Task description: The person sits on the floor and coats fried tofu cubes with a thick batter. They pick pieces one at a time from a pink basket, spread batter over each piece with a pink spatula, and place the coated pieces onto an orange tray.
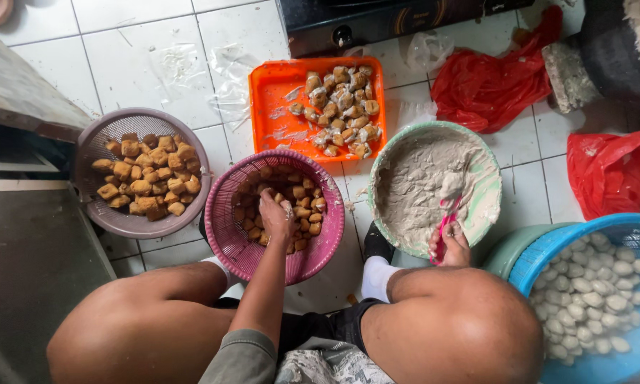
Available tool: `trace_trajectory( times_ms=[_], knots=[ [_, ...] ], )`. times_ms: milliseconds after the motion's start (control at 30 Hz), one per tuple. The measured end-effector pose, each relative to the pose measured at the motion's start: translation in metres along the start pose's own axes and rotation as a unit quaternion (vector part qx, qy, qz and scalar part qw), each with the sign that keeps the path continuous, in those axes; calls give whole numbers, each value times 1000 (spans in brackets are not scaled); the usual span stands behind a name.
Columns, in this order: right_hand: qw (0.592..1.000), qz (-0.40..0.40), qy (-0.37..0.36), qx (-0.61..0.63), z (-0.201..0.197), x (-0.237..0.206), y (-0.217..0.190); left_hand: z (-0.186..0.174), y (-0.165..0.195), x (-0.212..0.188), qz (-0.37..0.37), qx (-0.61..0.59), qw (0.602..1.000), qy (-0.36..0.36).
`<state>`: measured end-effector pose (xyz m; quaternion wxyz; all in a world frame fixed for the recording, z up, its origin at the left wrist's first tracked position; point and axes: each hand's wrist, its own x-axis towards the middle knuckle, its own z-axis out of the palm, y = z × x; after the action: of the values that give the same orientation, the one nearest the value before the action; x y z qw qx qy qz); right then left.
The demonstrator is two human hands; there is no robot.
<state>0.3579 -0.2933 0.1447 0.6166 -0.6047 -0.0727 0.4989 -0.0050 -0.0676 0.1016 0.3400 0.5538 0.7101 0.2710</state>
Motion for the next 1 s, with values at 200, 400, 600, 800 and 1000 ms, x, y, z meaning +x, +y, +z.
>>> trace_trajectory(
  times_ms=[200,400,600,800,1000],
  knots=[
    [997,-41,-34,61,19,-5,-29,-13,4,2,23,57,998,1],
    [990,-3,-62,128,52,-6,-51,-1,41,12,53,-89,992,76],
    [996,-14,-91,-6,89,-21,-107,28,93,4,-180,-497,848,-36],
    [985,-50,-161,-44,165,-54,-193,-6,183,-12,-237,-546,761,-259],
    [969,-33,-200,-140,259,-95,-246,-70,256,-46,-71,-617,717,-317]
  ],
)
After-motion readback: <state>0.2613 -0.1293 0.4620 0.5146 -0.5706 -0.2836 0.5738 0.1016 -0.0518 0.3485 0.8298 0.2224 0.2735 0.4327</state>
